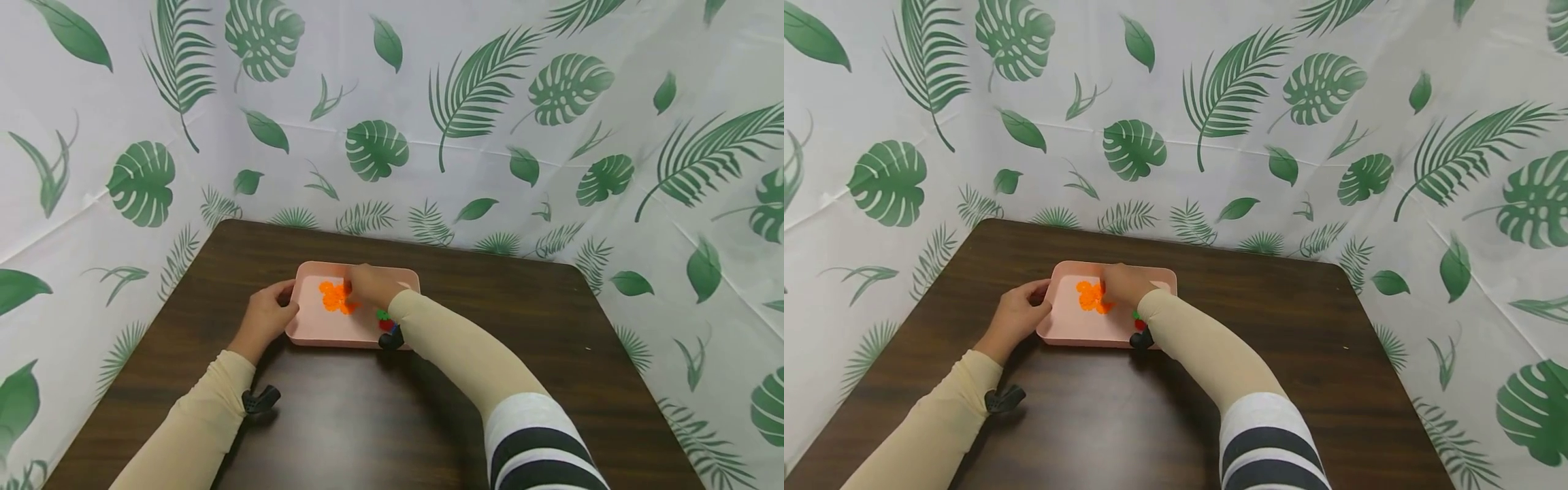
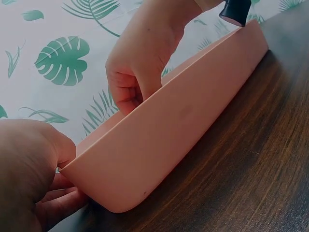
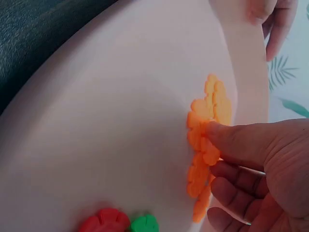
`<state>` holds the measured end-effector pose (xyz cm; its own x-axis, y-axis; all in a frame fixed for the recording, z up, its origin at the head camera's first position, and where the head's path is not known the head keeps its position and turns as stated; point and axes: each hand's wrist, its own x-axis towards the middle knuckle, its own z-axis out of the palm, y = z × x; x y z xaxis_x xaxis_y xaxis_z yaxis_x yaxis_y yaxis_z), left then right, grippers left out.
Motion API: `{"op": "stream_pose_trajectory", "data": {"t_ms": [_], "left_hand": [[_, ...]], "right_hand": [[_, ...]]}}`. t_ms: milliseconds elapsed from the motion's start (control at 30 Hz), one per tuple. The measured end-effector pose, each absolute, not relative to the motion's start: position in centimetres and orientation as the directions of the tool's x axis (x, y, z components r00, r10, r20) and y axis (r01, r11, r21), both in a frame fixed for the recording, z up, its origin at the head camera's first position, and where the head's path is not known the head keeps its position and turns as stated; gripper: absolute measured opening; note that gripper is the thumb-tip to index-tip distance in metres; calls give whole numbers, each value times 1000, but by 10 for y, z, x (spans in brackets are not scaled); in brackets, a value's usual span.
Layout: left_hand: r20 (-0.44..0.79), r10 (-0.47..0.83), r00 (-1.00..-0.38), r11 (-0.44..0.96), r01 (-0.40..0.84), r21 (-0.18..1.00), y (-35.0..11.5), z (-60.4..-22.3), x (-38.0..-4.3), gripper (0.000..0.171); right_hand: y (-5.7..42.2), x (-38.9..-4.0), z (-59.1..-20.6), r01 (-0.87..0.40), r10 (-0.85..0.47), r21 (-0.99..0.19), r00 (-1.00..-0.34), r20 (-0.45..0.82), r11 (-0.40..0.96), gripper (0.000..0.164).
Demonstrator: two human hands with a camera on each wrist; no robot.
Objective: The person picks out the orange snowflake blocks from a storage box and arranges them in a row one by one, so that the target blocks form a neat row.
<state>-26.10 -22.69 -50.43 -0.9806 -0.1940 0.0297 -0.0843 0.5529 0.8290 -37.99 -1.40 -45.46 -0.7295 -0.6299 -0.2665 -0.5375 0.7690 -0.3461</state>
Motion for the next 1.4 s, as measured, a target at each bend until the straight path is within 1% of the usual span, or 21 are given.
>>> {"op": "stream_pose_trajectory", "data": {"t_ms": [67,167,300,400,467,567,633,700,867,967,1067,1167,1233,1400], "left_hand": [[28,-196,-980,552,-87,830,-227,-504,-261,56],[15,-197,-980,545,-97,833,-226,-503,-261,56],[6,-198,-980,538,-103,836,-226,-502,-260,56],[10,-205,-979,538,-104,837,-228,-503,-260,55],[14,-201,-980,538,-98,837,-225,-504,-259,55],[22,-193,-981,543,-88,835,-223,-506,-259,54],[28,-188,-982,544,-81,835,-222,-506,-260,54],[29,-188,-982,543,-79,836,-223,-506,-260,54],[53,-190,-980,541,-60,839,-227,-503,-258,54],[67,-196,-978,548,-53,835,-230,-501,-256,53],[70,-202,-977,554,-54,831,-232,-498,-255,53],[67,-201,-977,555,-58,830,-232,-495,-254,53],[55,-201,-978,555,-67,829,-230,-494,-254,53],[17,-189,-982,549,-91,831,-222,-495,-255,55]], "right_hand": [[-13,-381,-455,-557,-644,-339,-721,-257,758,14],[-13,-383,-456,-545,-642,-361,-725,-250,757,12],[-11,-387,-458,-555,-644,-367,-740,-191,747,9],[-6,-390,-456,-550,-652,-415,-742,-157,725,10],[7,-390,-452,-508,-647,-492,-746,-159,707,9],[32,-389,-437,-396,-618,-619,-763,-188,678,3],[54,-390,-427,-330,-589,-674,-785,-193,661,4],[79,-392,-416,-264,-539,-700,-817,-203,664,7],[152,-399,-401,-128,-381,-711,-901,-208,691,10],[196,-400,-404,-64,-305,-702,-926,-224,709,12],[233,-397,-411,15,-244,-695,-931,-272,718,14],[260,-394,-421,75,-199,-671,-926,-322,738,15],[272,-392,-428,100,-174,-649,-922,-345,754,15],[289,-386,-445,129,-165,-616,-903,-398,777,12]]}}
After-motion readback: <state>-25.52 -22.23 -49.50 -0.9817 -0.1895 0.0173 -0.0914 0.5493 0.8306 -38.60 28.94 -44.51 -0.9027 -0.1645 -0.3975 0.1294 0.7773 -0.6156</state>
